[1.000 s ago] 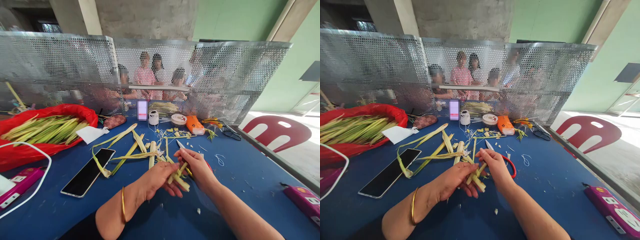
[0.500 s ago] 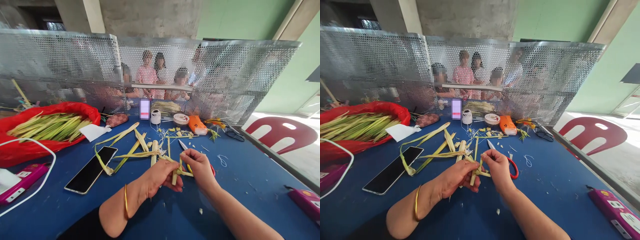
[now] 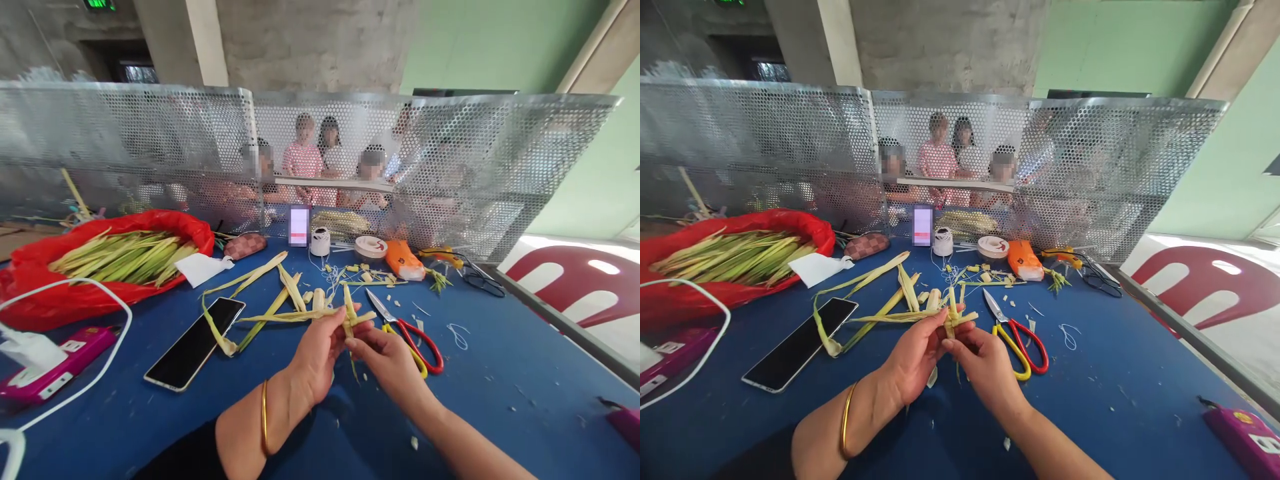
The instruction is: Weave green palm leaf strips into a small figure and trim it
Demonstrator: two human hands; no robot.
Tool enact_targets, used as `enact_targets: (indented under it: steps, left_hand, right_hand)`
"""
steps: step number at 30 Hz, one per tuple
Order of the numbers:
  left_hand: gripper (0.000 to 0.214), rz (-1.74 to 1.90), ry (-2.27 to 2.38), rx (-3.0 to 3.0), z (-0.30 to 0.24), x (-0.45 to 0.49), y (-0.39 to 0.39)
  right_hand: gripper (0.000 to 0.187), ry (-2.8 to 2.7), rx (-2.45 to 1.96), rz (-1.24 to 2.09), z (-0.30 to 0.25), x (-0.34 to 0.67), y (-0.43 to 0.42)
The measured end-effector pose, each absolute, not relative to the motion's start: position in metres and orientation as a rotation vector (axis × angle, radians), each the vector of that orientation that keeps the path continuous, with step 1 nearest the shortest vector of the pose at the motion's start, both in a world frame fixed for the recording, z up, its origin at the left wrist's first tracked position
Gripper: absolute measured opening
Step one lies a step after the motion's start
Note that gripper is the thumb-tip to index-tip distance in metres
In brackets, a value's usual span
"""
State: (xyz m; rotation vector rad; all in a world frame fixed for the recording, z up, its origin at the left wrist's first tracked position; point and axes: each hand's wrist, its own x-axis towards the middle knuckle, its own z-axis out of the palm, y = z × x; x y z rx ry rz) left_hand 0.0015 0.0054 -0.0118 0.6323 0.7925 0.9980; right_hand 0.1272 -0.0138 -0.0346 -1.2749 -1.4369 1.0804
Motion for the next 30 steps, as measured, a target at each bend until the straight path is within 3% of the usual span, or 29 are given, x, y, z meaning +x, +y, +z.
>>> enact_targets:
  steps: [4, 13, 23, 30]
  left_hand:
    - [0.033, 0.976, 0.778, 0.648, -0.014, 0.005, 0.003]
    - [0.03, 0.933, 0.855, 0.644, -0.001, -0.008, 0.014]
    - [0.038, 0.952, 0.777, 0.785, -0.01, 0.0, 0.008]
    - [0.04, 1.001, 0.786, 0.83, -0.014, 0.003, 0.009]
  right_hand:
    - [0.039, -1.297, -1.328, 1.127, -0.036, 0.126, -0.015]
    - [0.033, -1.481, -1.189, 1.194, -0.015, 0.13, -0.025]
    - [0.044, -1.322, -1.284, 1.234, -0.027, 0.126, -0.02]
    - [0.035, -1.491, -1.274, 1.113, -0.022, 0.13, -0.022]
